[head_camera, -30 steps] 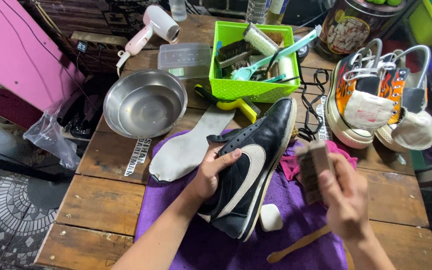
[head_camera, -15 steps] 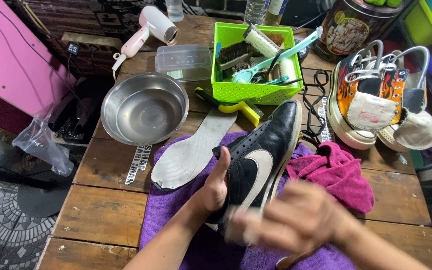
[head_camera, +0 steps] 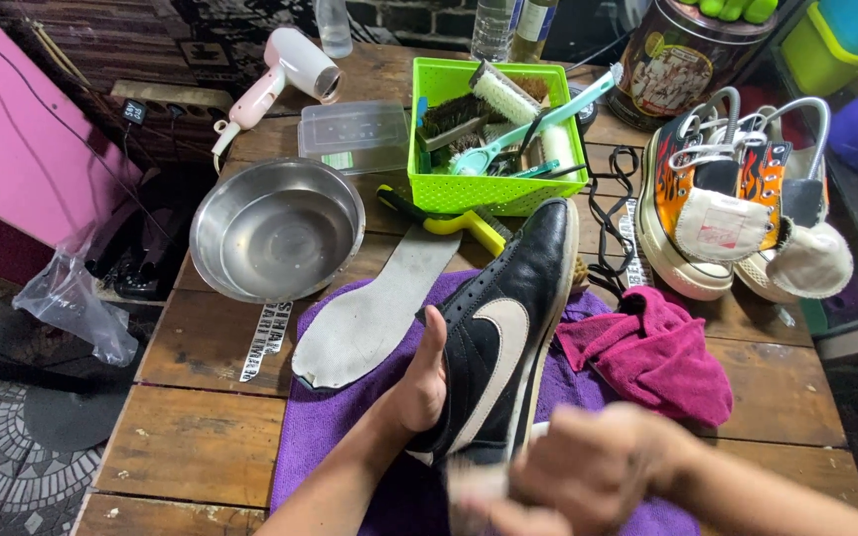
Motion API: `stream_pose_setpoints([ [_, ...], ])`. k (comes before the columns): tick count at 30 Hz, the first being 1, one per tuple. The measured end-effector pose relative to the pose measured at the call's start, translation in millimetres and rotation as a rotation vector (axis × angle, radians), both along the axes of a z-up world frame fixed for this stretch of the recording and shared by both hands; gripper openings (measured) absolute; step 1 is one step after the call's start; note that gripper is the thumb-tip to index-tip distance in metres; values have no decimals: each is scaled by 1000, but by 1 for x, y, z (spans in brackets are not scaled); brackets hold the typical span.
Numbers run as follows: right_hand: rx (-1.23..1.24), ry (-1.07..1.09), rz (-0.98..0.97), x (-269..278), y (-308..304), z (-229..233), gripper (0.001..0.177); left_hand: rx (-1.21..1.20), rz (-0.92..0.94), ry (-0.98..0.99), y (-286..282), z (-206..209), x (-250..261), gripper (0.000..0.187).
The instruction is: Cleaning and brushing the heel and sole of a black sneaker using a cloth, a brush, and a small wooden applicator.
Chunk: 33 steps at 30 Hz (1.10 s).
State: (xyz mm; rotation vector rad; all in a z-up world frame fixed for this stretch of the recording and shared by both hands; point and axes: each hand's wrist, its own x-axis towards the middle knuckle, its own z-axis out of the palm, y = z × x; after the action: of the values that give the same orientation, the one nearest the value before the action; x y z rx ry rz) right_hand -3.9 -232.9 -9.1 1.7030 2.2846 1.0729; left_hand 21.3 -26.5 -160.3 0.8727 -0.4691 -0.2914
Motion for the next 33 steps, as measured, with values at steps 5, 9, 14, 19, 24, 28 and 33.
stream_pose_setpoints([
  [5, 289, -93, -643, 83, -38, 29, 29, 135, 19, -256, 10, 4, 3, 99],
  [9, 431, -95, -681, 62, -21, 56, 31, 158, -107, -236, 15, 29, -1, 102],
  [14, 117, -30, -133, 19, -7, 17, 24, 134, -127, -119, 12, 31, -4, 108],
  [19, 499, 26, -664, 84, -46, -8, 28, 486, 176, -704, 19, 16, 8, 66],
  [24, 737, 266, -1005, 64, -84, 16, 46, 465, 126, -102, 20, 72, -10, 63],
  [28, 638, 723, -993, 16, -103, -10, 50, 410, -16, 14, 21, 78, -12, 44],
  [33, 418, 845, -888, -28, -121, -47, 67, 451, -20, -129, 23, 75, -7, 48],
])
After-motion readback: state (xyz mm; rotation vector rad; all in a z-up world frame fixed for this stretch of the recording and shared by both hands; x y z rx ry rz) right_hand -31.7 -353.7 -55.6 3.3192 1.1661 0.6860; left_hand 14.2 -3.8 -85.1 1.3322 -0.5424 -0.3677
